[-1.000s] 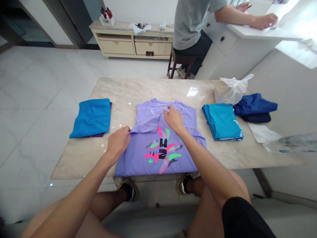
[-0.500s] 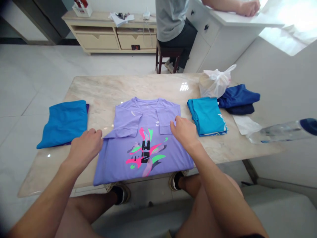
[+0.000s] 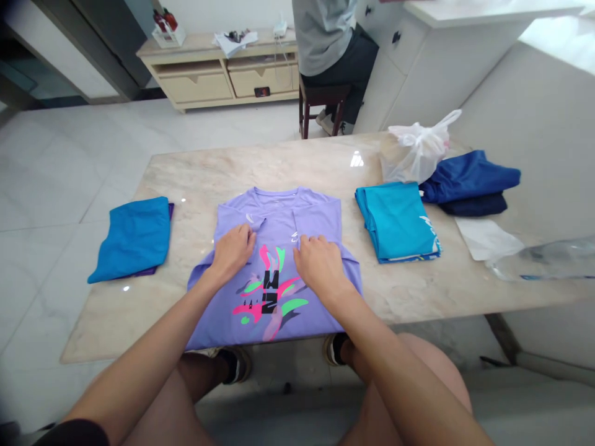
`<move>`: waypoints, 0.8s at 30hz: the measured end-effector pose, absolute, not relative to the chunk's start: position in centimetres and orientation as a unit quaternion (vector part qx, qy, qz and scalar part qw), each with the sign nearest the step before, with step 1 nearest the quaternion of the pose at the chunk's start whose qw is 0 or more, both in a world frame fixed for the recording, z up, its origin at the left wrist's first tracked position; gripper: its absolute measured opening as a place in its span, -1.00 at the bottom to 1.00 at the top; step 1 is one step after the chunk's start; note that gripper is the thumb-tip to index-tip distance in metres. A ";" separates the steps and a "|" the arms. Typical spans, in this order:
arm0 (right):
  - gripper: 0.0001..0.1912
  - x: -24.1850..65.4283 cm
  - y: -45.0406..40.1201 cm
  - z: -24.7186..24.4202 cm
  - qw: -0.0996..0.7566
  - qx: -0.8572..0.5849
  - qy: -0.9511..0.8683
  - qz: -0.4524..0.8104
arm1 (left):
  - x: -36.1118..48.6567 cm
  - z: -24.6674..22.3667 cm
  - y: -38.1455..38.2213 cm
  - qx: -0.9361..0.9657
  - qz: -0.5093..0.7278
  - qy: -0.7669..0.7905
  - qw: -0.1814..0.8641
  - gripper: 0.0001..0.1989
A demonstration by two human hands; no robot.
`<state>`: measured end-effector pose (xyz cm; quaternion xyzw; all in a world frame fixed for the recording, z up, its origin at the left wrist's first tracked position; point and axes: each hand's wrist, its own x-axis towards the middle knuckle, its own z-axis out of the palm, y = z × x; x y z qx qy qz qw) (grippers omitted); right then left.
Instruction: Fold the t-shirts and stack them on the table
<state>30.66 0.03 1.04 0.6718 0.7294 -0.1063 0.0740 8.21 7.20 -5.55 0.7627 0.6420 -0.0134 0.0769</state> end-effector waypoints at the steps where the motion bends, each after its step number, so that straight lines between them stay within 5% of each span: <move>1: -0.63 30.6 0.1 1.1 0.073 0.671 0.730 -0.108 | 8.2 -5.6 7.4 0.753 -0.001 0.652 0.085 -0.72; 6: -0.59 30.7 0.1 1.0 0.060 0.672 0.729 -0.115 | 8.2 -6.1 7.4 0.755 0.083 0.644 0.095 -0.72; 15: -0.59 29.4 -0.2 1.6 0.049 0.664 0.737 -0.113 | 8.5 -7.2 7.7 0.754 0.037 0.653 0.063 -0.73; 24: -0.58 28.3 0.0 2.3 0.063 0.676 0.725 -0.119 | 6.7 -6.8 6.4 0.797 0.136 0.585 0.069 -0.52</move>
